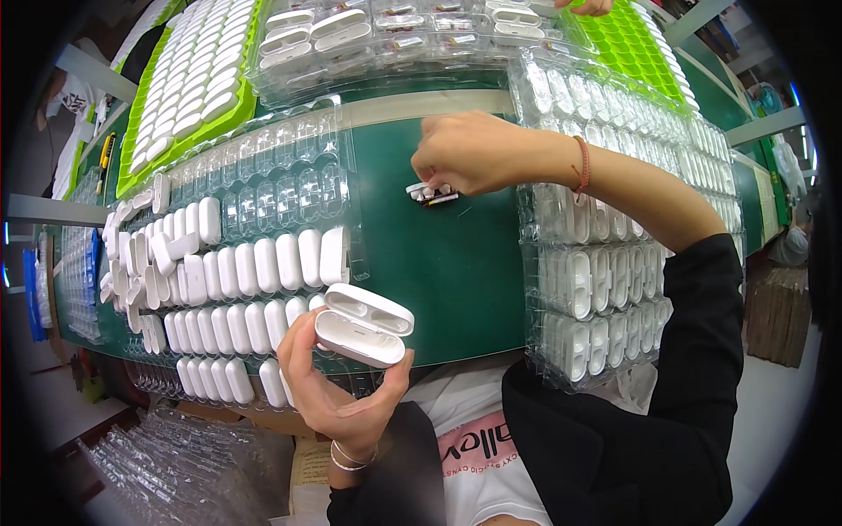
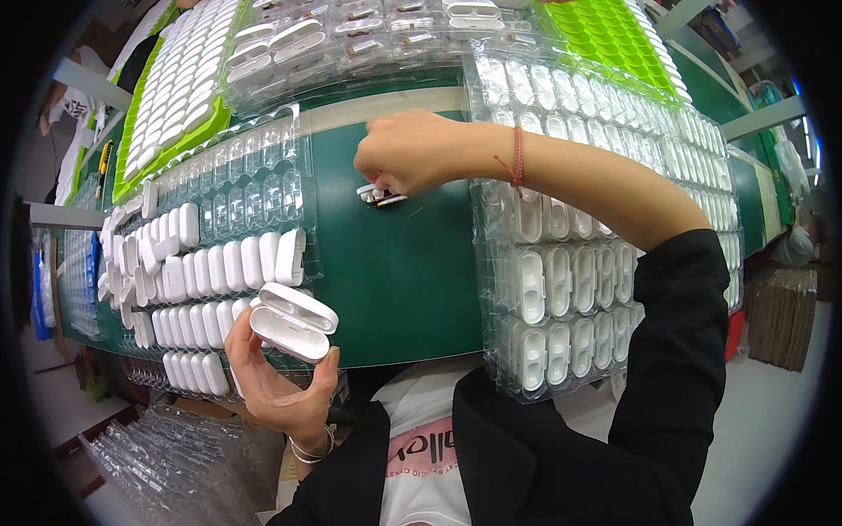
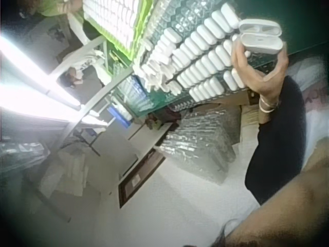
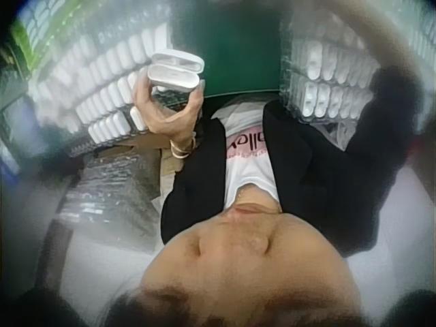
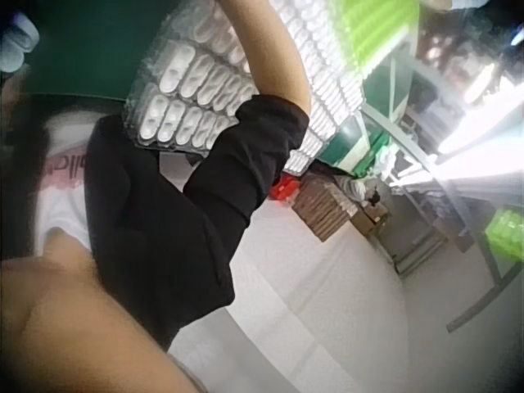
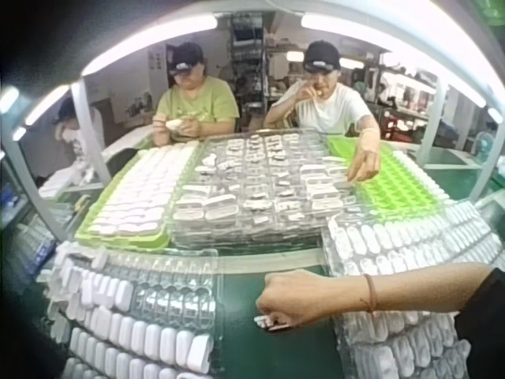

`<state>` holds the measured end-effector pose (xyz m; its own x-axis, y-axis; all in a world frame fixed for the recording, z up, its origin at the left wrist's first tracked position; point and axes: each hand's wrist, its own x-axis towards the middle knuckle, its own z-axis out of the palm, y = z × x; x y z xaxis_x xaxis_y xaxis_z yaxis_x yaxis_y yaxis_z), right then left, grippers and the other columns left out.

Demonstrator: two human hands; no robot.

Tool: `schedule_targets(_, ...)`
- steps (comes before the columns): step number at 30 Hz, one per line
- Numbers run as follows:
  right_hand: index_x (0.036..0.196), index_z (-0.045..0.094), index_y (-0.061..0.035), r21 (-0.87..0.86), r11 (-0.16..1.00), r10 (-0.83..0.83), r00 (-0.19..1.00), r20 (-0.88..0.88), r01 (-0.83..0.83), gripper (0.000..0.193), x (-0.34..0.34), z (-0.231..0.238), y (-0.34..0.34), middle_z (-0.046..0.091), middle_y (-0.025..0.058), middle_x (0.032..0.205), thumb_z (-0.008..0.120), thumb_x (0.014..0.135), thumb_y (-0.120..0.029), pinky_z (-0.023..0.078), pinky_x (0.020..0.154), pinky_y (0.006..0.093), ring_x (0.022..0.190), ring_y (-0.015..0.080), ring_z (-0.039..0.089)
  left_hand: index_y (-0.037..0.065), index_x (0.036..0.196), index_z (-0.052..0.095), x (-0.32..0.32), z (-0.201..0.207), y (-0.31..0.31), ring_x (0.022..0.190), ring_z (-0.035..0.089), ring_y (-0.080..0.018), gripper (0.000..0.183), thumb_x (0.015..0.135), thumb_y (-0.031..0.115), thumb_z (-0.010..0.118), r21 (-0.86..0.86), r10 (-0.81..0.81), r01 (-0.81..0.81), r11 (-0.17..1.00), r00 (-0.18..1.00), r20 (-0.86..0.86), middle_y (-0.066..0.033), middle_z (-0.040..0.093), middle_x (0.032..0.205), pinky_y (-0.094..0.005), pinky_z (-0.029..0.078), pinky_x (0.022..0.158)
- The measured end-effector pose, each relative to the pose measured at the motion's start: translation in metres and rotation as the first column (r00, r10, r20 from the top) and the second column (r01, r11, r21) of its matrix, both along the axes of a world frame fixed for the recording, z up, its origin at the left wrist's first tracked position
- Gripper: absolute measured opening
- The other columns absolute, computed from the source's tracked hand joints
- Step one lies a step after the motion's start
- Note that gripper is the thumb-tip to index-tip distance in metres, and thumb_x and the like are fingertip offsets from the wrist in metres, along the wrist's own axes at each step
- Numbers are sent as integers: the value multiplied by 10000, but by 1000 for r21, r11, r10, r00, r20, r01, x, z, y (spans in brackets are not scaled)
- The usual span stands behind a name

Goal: The person assembles small electronic components, likely wireless earbuds, by hand. They pick up white charging cases and small red circuit boards, insert the boards into the cases, and place the finished units into clear plastic trays on a green workbench.

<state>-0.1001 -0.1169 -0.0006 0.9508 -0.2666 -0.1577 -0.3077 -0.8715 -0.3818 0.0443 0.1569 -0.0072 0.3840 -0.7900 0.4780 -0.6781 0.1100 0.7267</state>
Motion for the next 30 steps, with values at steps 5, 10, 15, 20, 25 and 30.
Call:
schedule_targets(5,952,720,-5,459,856,-198,972,-129,236,140,-8,-3,3,721,102,858,624,859,-46,506,735,315,825,215,664,-70,1315,498,-5,-8,0,1181,522,-286,803,614,81,857,22,-25,28,999,993,-113,-179,523,1277,-413,392,1033)
schedule_targets(10,992,722,2,546,797,-199,965,-169,260,219,-9,-3,2,718,117,862,535,882,-31,501,722,309,786,198,652,-75,1324,492,-10,-8,0,1189,520,-284,809,618,77,856,23,-24,27,999,993,-115,-173,525,1286,-410,383,1037)
schedule_targets(15,993,723,-4,503,821,-208,962,-180,271,217,-9,-5,3,719,104,858,547,883,-66,502,725,319,778,200,648,-81,1334,483,-10,-8,2,1202,518,-282,816,624,74,852,17,15,-14,1000,996,-85,-177,525,1297,-408,378,1043)
schedule_targets(20,941,720,-1,460,837,-220,953,-210,295,179,-7,0,7,725,100,852,641,875,-148,511,702,324,770,201,668,-81,1341,475,-11,-9,2,1207,517,-282,818,629,70,848,21,13,-11,1000,996,-92,-179,523,1299,-412,374,1050)
schedule_targets(25,874,719,6,499,800,-258,942,-216,334,151,-8,0,7,729,106,826,695,847,-140,517,695,304,753,182,676,-75,1326,480,-13,-10,-3,1175,533,-283,812,619,53,859,6,8,-7,1000,996,-85,-176,535,1280,-406,397,1023)
schedule_targets(30,862,727,19,464,802,-358,925,-129,376,147,-11,2,12,726,99,806,724,831,-125,518,677,290,715,152,666,-51,1295,504,-18,-11,-12,1117,567,-283,810,596,70,895,46,42,-41,998,999,-15,-165,564,1234,-393,454,954)
